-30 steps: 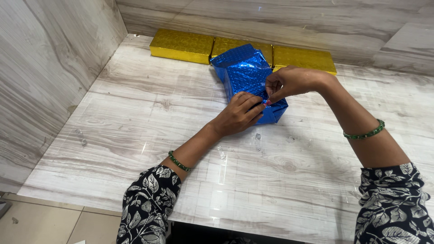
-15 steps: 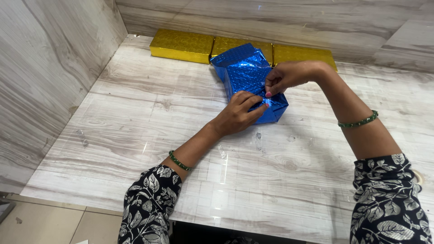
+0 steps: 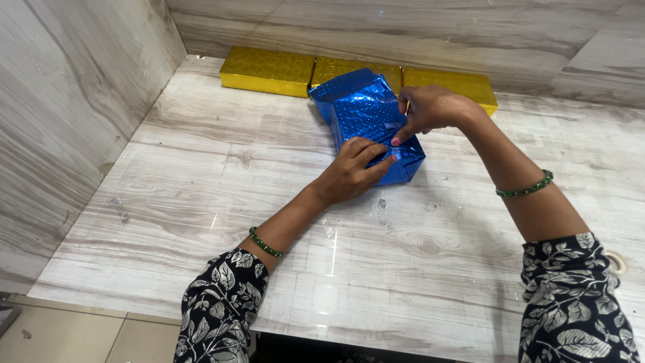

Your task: The person wraps a rectangular box with blue metallic wrapping paper on a light-colored countertop. They fold the paper over the box edges, crease the corners, and secure the folds with clear adhesive tape. Three gold-wrapped boxes are visible in the background.

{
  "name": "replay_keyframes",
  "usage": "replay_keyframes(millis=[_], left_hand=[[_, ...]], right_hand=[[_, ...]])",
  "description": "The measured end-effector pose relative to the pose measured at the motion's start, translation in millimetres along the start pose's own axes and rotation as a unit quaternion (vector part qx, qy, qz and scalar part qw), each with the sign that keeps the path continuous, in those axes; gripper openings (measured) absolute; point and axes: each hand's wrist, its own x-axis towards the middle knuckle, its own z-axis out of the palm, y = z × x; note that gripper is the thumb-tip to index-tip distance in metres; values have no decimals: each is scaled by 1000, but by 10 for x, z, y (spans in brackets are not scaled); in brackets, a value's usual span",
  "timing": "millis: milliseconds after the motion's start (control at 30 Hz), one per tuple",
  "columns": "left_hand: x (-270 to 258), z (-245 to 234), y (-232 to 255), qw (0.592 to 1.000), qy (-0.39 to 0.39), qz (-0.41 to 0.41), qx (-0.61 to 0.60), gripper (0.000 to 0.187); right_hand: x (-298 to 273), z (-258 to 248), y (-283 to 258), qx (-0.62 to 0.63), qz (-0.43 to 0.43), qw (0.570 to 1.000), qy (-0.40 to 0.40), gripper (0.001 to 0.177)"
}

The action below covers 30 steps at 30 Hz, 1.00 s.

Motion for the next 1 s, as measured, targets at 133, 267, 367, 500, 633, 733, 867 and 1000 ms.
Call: replay_keyframes(millis=[133,267,367,500,633,733,867,1000], left_hand=[[4,26,-10,1000,1,4,5,31],[-7,40,-3,1000,4,-1,11,31],[-5,43,-9,1000,0,-3,8,30],[-17,41,10,1000,-6,-16,1,30],[-2,36,11,1000,-1,-12,11,30],[-3,24,2,1000,-6,-8,5,33],[-7,41,9,1000,9,-12,6,29],[-8,44,8,1000,8,-15,2,30]], right_hand=[[70,28,163,42,5,997,64,72],[12,78,252,67,5,990,123,68],[-123,196,253,87,-84,989,89,66],[-194,287,226,65,-38,991,110,59],[-390,339,257,166,-118,971,129,49],[-565,427,198,161,-191,962,107,44],[-662,468,50,107,-138,980,99,36],[-764,478,-46,58,-140,978,140,34]])
